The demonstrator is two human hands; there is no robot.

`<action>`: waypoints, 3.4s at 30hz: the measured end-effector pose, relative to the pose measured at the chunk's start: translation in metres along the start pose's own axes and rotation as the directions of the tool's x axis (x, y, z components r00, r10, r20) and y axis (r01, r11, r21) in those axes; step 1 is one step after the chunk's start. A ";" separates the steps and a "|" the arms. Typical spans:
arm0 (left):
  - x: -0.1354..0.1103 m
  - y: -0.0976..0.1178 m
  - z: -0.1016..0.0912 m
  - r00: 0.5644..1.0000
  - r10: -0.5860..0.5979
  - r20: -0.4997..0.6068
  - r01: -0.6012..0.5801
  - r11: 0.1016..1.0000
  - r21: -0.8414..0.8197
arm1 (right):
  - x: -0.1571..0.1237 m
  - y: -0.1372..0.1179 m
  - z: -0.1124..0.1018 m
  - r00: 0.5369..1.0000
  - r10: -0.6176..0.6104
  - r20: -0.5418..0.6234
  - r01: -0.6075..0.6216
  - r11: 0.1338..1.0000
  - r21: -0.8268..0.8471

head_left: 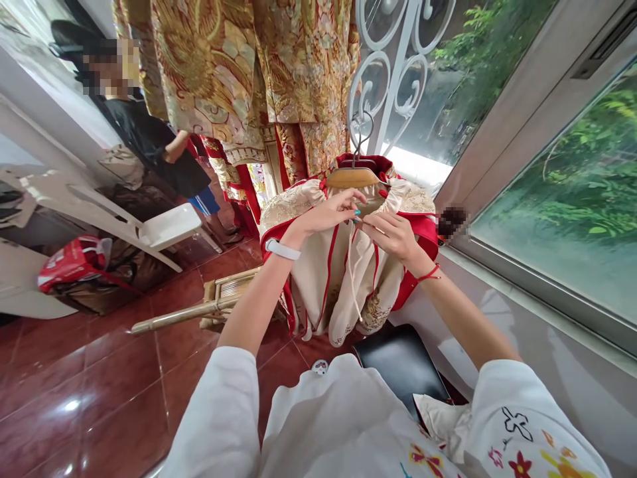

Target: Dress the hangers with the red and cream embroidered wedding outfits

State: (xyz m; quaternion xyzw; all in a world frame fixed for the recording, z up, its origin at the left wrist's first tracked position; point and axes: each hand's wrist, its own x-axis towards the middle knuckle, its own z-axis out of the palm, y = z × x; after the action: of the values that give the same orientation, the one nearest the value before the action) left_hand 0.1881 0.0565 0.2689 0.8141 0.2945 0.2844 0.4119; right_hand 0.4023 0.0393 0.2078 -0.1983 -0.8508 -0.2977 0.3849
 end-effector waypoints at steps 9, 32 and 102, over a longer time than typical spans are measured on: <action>-0.075 0.039 -0.014 0.953 0.140 -0.271 0.092 0.716 0.692 | -0.018 -0.009 -0.008 0.944 0.330 -0.029 -0.313 0.917 0.247; -0.243 -0.101 0.006 0.554 -0.284 -0.783 0.687 0.687 0.237 | -0.036 0.009 0.004 0.379 0.917 0.127 -0.776 0.240 0.583; 0.009 -0.042 0.030 0.885 0.078 -0.460 -0.101 0.995 -0.025 | 0.028 0.022 0.028 0.674 0.654 0.342 -0.651 0.308 0.694</action>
State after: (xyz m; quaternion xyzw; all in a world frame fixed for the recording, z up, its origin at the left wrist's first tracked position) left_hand 0.2048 0.0680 0.2206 0.7266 0.3384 0.4941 0.3368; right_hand 0.3820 0.0767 0.2228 -0.3383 -0.7348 0.2782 0.5179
